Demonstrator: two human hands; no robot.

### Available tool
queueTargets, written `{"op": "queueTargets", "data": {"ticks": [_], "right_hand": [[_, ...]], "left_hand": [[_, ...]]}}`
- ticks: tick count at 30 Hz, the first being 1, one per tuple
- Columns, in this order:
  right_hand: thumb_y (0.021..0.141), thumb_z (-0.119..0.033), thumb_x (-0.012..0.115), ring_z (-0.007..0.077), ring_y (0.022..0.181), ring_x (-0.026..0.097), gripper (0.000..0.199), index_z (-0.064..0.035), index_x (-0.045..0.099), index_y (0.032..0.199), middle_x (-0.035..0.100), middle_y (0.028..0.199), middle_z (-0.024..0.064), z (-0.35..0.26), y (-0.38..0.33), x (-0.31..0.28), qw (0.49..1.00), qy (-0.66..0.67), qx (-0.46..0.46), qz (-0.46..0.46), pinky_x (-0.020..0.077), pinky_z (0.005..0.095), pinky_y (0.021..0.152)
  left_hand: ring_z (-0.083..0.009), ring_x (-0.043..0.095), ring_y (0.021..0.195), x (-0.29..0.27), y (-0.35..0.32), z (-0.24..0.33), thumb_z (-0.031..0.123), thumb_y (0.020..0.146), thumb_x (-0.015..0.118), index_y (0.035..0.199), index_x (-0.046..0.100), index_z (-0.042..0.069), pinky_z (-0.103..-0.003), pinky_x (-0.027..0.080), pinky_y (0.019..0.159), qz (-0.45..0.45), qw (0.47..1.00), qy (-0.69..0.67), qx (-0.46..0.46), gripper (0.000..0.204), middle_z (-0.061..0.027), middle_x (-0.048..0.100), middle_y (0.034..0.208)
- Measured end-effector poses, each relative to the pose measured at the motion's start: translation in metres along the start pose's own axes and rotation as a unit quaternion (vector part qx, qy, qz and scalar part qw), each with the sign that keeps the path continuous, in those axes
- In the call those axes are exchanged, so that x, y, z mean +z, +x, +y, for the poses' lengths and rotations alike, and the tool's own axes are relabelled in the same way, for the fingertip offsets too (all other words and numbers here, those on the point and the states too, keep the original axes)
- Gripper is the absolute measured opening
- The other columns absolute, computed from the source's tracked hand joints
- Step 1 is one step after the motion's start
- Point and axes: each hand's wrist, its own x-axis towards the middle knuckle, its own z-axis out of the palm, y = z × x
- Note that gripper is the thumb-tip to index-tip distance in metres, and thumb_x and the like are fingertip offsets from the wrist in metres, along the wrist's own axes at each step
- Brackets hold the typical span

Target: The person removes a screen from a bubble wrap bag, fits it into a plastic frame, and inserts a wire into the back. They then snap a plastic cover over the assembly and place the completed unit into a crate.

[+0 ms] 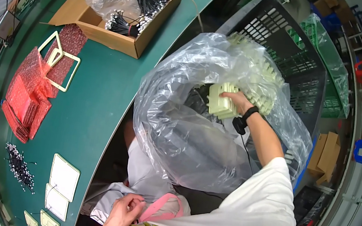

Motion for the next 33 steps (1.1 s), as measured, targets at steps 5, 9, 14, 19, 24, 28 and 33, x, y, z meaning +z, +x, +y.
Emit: {"op": "queueTargets", "data": {"ticks": [5, 9, 14, 19, 24, 28, 33], "right_hand": [[0.085, -0.018, 0.086, 0.0285, 0.112, 0.074, 0.060, 0.0092, 0.063, 0.133, 0.074, 0.125, 0.0193, -0.022, -0.090, -0.069, 0.976, 0.099, 0.089, -0.172, 0.0591, 0.0419, 0.098], [0.089, -0.014, 0.081, 0.0276, 0.114, 0.073, 0.053, 0.0084, 0.063, 0.133, 0.074, 0.126, 0.0171, -0.006, -0.122, -0.074, 0.968, 0.117, 0.085, -0.205, 0.0581, 0.0413, 0.100], [0.093, -0.013, 0.078, 0.0282, 0.121, 0.070, 0.052, 0.0080, 0.061, 0.137, 0.071, 0.133, 0.0169, 0.007, -0.140, -0.086, 0.961, 0.169, 0.053, -0.213, 0.0547, 0.0413, 0.107], [0.092, -0.016, 0.077, 0.0302, 0.128, 0.067, 0.066, 0.0062, 0.050, 0.149, 0.063, 0.144, 0.0194, 0.006, -0.171, -0.118, 0.940, 0.235, -0.037, -0.246, 0.0542, 0.0440, 0.109], [0.088, -0.022, 0.083, 0.0305, 0.130, 0.065, 0.081, 0.0066, 0.044, 0.153, 0.062, 0.146, 0.0192, -0.029, -0.232, -0.115, 0.934, 0.227, -0.109, -0.252, 0.0538, 0.0435, 0.111], [0.081, -0.032, 0.090, 0.0299, 0.132, 0.064, 0.098, 0.0072, 0.040, 0.155, 0.061, 0.147, 0.0191, -0.027, -0.264, -0.121, 0.917, 0.228, -0.160, -0.286, 0.0539, 0.0420, 0.111], [0.076, -0.039, 0.095, 0.0266, 0.129, 0.065, 0.107, 0.0061, 0.039, 0.156, 0.060, 0.147, 0.0172, -0.027, -0.289, -0.117, 0.905, 0.245, -0.208, -0.280, 0.0558, 0.0388, 0.107]], "left_hand": [[-0.0094, 0.065, 0.080, -0.005, 0.002, 0.069, 0.006, 0.098, 0.073, 0.111, 0.072, -0.003, -0.028, 0.053, 0.073, -0.088, 0.988, -0.036, 0.119, 0.015, -0.0041, 0.073, 0.091], [-0.0076, 0.064, 0.082, 0.004, 0.003, 0.129, 0.008, 0.102, 0.070, 0.110, 0.071, -0.002, -0.026, 0.053, 0.075, -0.196, 0.950, -0.090, 0.224, 0.013, -0.0023, 0.073, 0.096], [-0.0074, 0.066, 0.086, 0.025, 0.046, 0.170, 0.010, 0.104, 0.068, 0.108, 0.070, 0.000, -0.025, 0.054, 0.077, -0.205, 0.944, -0.081, 0.247, 0.011, -0.0013, 0.072, 0.096], [-0.0098, 0.068, 0.090, 0.044, 0.104, 0.202, 0.008, 0.103, 0.066, 0.111, 0.070, 0.000, -0.026, 0.055, 0.082, -0.126, 0.927, -0.155, 0.316, 0.012, -0.0022, 0.074, 0.099], [-0.0171, 0.069, 0.107, 0.065, 0.210, 0.242, 0.024, 0.102, 0.069, 0.131, 0.062, -0.008, -0.037, 0.056, 0.094, -0.011, 0.970, -0.072, 0.232, 0.044, -0.0133, 0.073, 0.118], [-0.0208, 0.069, 0.115, 0.071, 0.211, 0.283, 0.029, 0.104, 0.067, 0.132, 0.059, -0.010, -0.041, 0.055, 0.098, -0.093, 0.983, -0.143, 0.069, 0.049, -0.0182, 0.071, 0.126], [-0.0240, 0.071, 0.111, 0.081, 0.190, 0.296, 0.027, 0.106, 0.064, 0.131, 0.060, -0.009, -0.042, 0.057, 0.095, -0.156, 0.945, -0.254, 0.133, 0.044, -0.0195, 0.072, 0.124]]}}
